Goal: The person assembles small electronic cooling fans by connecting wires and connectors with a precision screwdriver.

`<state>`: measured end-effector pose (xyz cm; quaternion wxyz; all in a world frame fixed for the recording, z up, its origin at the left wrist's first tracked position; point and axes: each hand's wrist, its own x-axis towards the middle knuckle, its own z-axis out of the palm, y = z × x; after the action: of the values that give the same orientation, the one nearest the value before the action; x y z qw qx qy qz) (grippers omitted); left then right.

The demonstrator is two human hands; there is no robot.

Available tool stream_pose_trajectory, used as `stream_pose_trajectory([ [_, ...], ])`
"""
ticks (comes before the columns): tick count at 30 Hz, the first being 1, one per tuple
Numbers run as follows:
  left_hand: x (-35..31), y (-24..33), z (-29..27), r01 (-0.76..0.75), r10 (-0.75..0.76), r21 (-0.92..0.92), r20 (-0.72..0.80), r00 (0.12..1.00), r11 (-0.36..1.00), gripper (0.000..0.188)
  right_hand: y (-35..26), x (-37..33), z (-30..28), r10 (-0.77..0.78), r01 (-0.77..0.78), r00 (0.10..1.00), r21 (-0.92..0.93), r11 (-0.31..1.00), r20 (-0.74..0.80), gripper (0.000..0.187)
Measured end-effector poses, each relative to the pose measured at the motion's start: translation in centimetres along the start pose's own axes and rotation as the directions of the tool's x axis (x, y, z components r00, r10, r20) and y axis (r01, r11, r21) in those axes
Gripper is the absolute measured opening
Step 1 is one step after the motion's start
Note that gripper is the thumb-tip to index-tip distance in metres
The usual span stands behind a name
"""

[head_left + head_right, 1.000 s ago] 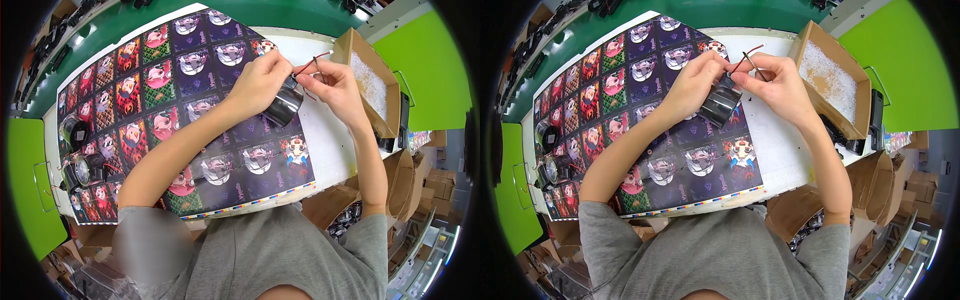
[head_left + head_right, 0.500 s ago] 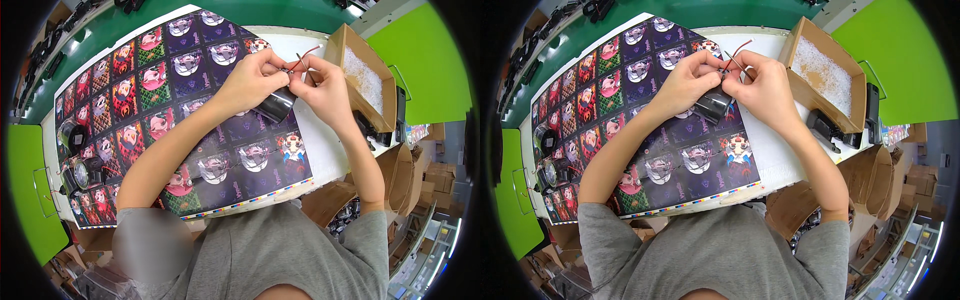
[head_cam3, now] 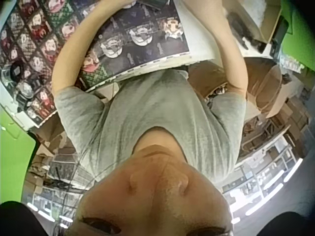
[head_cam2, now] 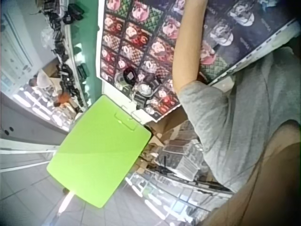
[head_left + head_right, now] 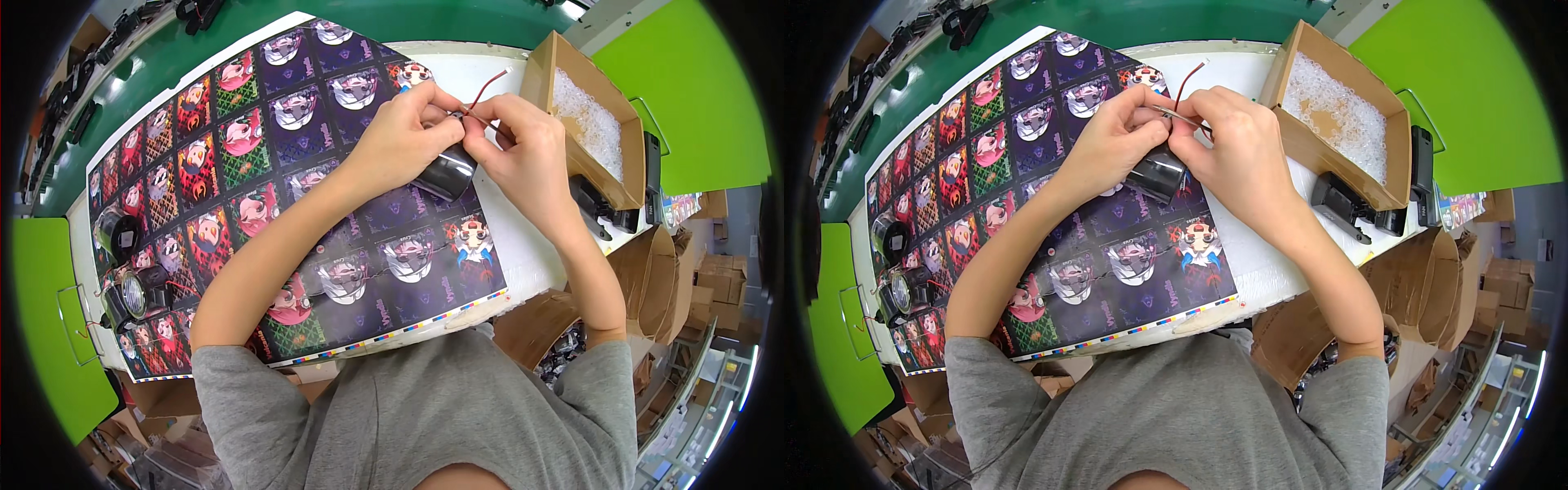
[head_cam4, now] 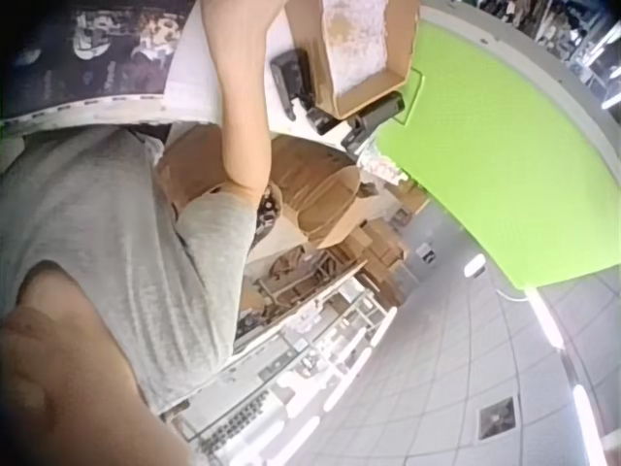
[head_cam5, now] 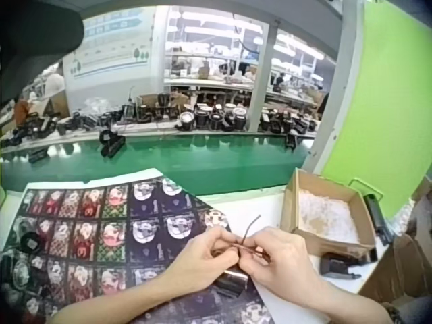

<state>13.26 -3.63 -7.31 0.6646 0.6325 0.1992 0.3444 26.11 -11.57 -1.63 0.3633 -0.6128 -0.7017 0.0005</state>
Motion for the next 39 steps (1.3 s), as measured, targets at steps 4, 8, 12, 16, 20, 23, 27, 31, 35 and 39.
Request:
stream_pose_trajectory([
  [4,-0.1,0.3,-0.1,0.039,-0.039,0.027,-0.003,0.999,0.999,0.02,-0.5,0.1,-1.4,0.079,-0.085,0.991,0.057,0.995,0.105,0.017],
  [8,-0.1,0.3,0.0,0.046,-0.047,-0.033,-0.027,0.999,0.998,0.02,-0.7,-1.2,-2.4,0.037,-0.038,0.991,0.008,0.999,0.128,0.024],
  [12,-0.1,0.3,0.1,0.064,-0.065,-0.086,-0.005,0.998,0.994,0.019,-0.7,-1.5,-2.5,-0.048,0.061,0.984,-0.075,0.995,0.173,0.025],
  [16,-0.3,0.7,0.3,0.065,-0.065,-0.085,0.007,0.998,0.994,0.017,-1.1,-1.3,-2.2,-0.03,0.034,0.986,-0.017,0.999,0.166,0.025],
  [20,-0.7,1.4,1.0,0.092,-0.1,-0.166,-0.038,0.994,0.982,0.018,-1.3,-1.4,-2.1,0.013,-0.014,0.985,0.007,1.0,0.17,0.025],
  [23,-0.9,1.0,1.4,0.081,-0.095,-0.18,-0.069,0.993,0.98,0.018,-1.1,-1.4,-1.7,-0.017,0.027,0.989,-0.059,0.998,0.15,0.027],
  [27,-0.9,0.5,1.9,-0.014,-0.015,-0.209,-0.137,0.991,0.978,0.016,-1.5,-1.8,-1.4,-0.007,0.021,0.991,-0.109,0.994,0.132,0.03],
  [31,-0.9,0.4,1.8,-0.005,-0.023,-0.183,-0.15,0.988,0.983,0.015,-1.2,-1.7,-1.2,-0.011,0.029,0.99,-0.124,0.992,0.138,0.032],
  [35,-1.2,0.6,2.2,-0.035,0.02,-0.073,-0.202,0.979,0.997,0.012,-1.1,-2.0,-0.8,-0.007,0.019,0.994,-0.102,0.995,0.112,0.031],
  [39,-1.0,0.5,2.1,-0.09,0.099,0.054,-0.203,0.974,0.995,0.012,-1.2,-2.3,-0.4,-0.048,0.052,0.999,-0.2,0.978,0.024,0.028],
])
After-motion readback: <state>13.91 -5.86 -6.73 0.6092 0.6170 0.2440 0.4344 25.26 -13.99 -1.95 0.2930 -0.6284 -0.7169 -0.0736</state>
